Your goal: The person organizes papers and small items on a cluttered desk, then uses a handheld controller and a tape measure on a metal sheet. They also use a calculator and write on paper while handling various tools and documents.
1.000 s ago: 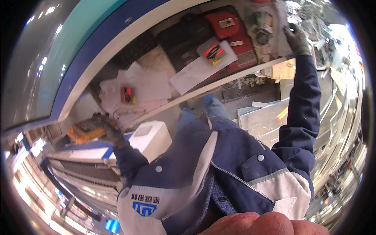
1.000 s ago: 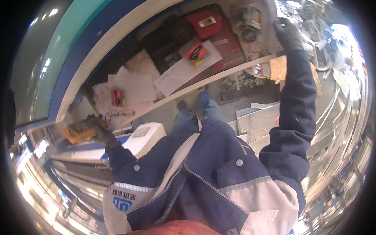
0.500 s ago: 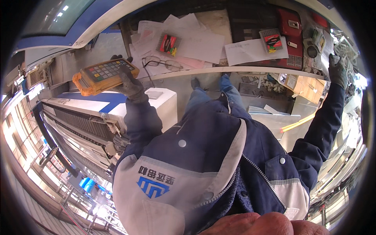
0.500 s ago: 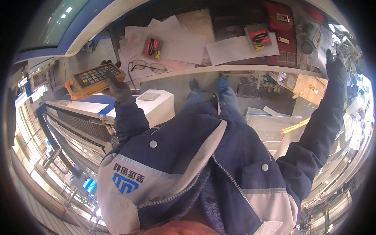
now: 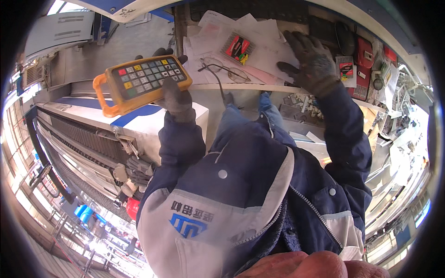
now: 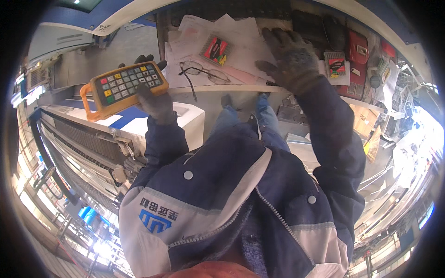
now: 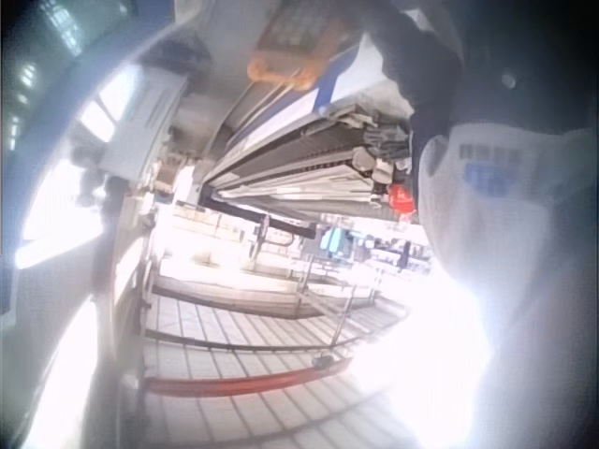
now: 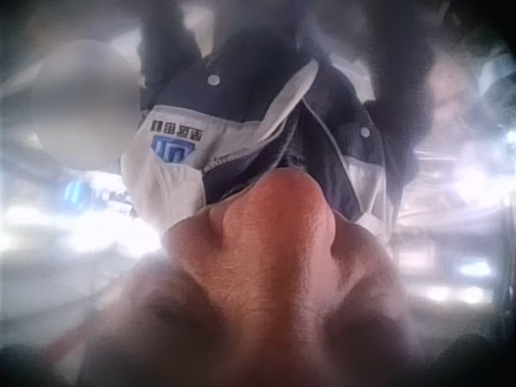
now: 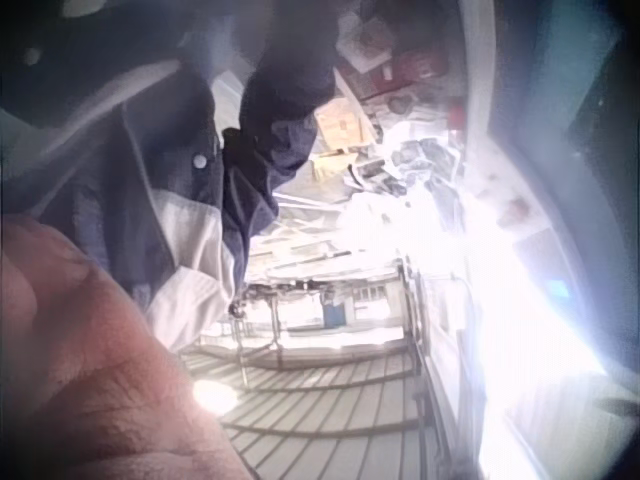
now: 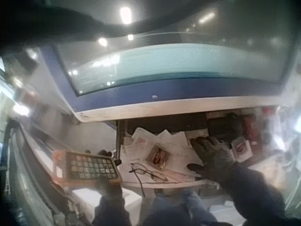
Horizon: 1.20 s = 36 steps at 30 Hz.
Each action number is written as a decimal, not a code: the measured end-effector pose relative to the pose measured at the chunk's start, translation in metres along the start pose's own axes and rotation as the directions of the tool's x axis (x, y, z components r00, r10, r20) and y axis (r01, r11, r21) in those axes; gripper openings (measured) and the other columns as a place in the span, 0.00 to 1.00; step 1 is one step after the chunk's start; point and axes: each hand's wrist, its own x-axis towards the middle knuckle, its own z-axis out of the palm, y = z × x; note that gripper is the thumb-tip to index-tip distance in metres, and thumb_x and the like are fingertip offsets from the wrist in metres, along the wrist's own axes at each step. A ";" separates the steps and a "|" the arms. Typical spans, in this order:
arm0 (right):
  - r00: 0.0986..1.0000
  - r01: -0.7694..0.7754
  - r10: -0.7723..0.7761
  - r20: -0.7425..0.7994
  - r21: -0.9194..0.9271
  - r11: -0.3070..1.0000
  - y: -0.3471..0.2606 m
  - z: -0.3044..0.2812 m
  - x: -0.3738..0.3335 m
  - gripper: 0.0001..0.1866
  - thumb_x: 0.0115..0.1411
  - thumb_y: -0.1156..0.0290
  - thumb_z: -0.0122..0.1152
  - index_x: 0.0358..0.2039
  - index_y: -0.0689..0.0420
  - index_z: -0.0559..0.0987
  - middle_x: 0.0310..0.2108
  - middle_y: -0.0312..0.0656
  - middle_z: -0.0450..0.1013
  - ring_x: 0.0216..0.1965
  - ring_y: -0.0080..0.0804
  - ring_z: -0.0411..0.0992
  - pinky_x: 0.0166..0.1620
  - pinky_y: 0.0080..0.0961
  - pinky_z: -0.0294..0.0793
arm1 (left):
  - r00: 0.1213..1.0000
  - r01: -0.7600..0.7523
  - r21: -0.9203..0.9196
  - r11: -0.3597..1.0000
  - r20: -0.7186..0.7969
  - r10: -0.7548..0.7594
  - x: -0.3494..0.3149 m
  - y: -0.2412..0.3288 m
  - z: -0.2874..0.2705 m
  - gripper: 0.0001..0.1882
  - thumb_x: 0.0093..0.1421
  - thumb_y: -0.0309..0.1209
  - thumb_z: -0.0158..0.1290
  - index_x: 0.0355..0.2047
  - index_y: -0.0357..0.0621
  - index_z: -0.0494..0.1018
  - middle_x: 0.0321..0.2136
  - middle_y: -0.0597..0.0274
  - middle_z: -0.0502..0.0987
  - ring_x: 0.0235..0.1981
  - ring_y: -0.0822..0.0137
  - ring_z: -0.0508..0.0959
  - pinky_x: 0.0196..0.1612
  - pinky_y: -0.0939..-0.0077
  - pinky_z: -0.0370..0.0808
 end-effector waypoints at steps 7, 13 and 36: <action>0.988 -0.131 0.139 0.073 -0.107 0.986 -0.040 0.004 0.036 0.54 0.50 0.39 0.72 0.72 0.50 0.63 0.69 0.47 0.61 0.64 0.54 0.63 0.65 0.51 0.67 | 0.871 0.429 -0.012 0.903 0.270 -0.410 0.023 0.059 -0.035 0.54 0.60 0.61 0.54 0.70 0.28 0.50 0.64 0.23 0.60 0.52 0.33 0.79 0.41 0.58 0.88; 0.996 -0.082 0.084 0.017 -0.082 0.993 -0.082 -0.001 0.049 0.48 0.50 0.39 0.71 0.68 0.46 0.68 0.62 0.43 0.67 0.60 0.53 0.66 0.57 0.54 0.69 | 0.660 0.698 -0.167 0.697 0.528 -0.535 0.024 0.038 -0.035 0.52 0.55 0.41 0.71 0.72 0.39 0.52 0.64 0.37 0.67 0.54 0.52 0.80 0.54 0.59 0.82; 0.754 -0.178 0.634 -0.170 0.877 0.447 0.074 -0.010 0.003 0.25 0.56 0.73 0.74 0.53 0.61 0.79 0.50 0.44 0.79 0.51 0.35 0.77 0.50 0.31 0.79 | 0.429 0.842 -0.003 0.540 0.609 -0.667 0.046 0.028 -0.044 0.62 0.44 0.60 0.74 0.68 0.32 0.60 0.56 0.38 0.75 0.54 0.47 0.80 0.58 0.53 0.79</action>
